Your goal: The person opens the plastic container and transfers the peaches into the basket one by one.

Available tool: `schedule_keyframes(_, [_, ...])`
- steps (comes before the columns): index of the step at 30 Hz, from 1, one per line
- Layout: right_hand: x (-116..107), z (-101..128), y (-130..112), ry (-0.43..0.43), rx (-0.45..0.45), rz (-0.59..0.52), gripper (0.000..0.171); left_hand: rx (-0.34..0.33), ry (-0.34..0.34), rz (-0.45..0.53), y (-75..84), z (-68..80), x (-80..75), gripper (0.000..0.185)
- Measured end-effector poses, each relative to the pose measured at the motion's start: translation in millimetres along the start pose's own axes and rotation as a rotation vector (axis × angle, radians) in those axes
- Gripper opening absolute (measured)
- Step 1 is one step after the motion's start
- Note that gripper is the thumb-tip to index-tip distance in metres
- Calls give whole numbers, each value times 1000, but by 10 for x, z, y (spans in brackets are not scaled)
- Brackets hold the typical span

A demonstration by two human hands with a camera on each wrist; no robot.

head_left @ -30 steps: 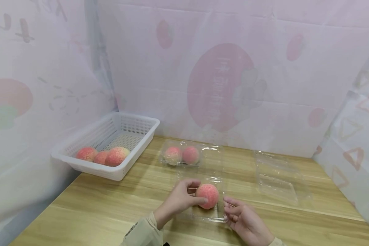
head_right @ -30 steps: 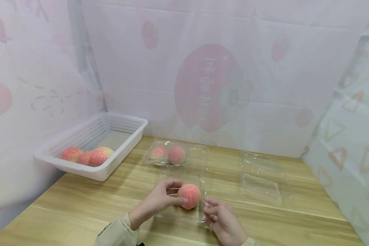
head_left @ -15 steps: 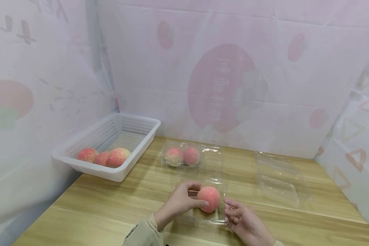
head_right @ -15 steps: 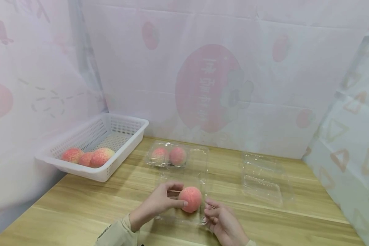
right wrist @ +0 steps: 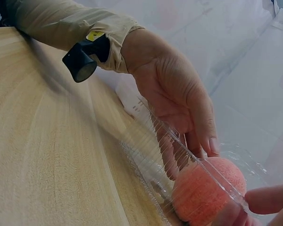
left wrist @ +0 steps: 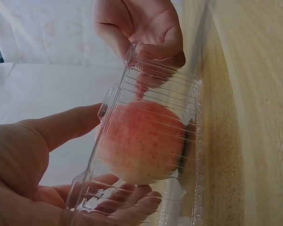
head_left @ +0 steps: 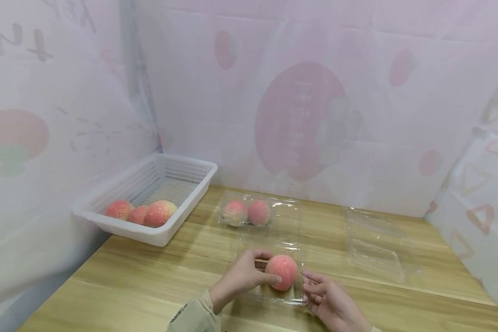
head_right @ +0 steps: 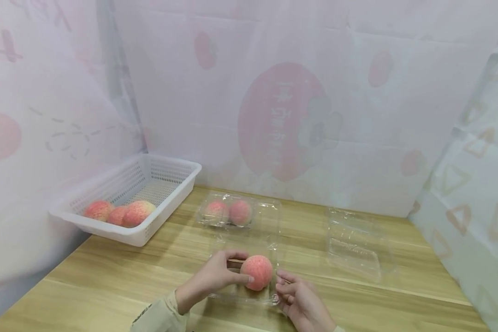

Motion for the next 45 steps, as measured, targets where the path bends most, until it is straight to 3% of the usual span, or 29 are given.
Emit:
schedule_keyframes(9, [24,-6,3,-8,4,8,62,-10,9,-67,8,13,-12,52])
schedule_keyframes(19, [14,4,1,-14,6,21,63,-28,-44,-30,9,38,65,44])
schedule_keyframes(30, [3,0,11,-3,4,33,59,-30,-46,-30,10,43,103,45])
schedule_keyframes(45, [6,9,-5,2,9,36,66,-12,-40,-87,48,67,176,51])
Point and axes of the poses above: each hand's wrist, its own z-axis away from the middle knuckle, its own x-axis out of the palm, y = z × x, the point moved 10 cm from there along -z, towards the middle knuckle, and after that the axes turned 15 degrees about -x, right-handed, at the moved point
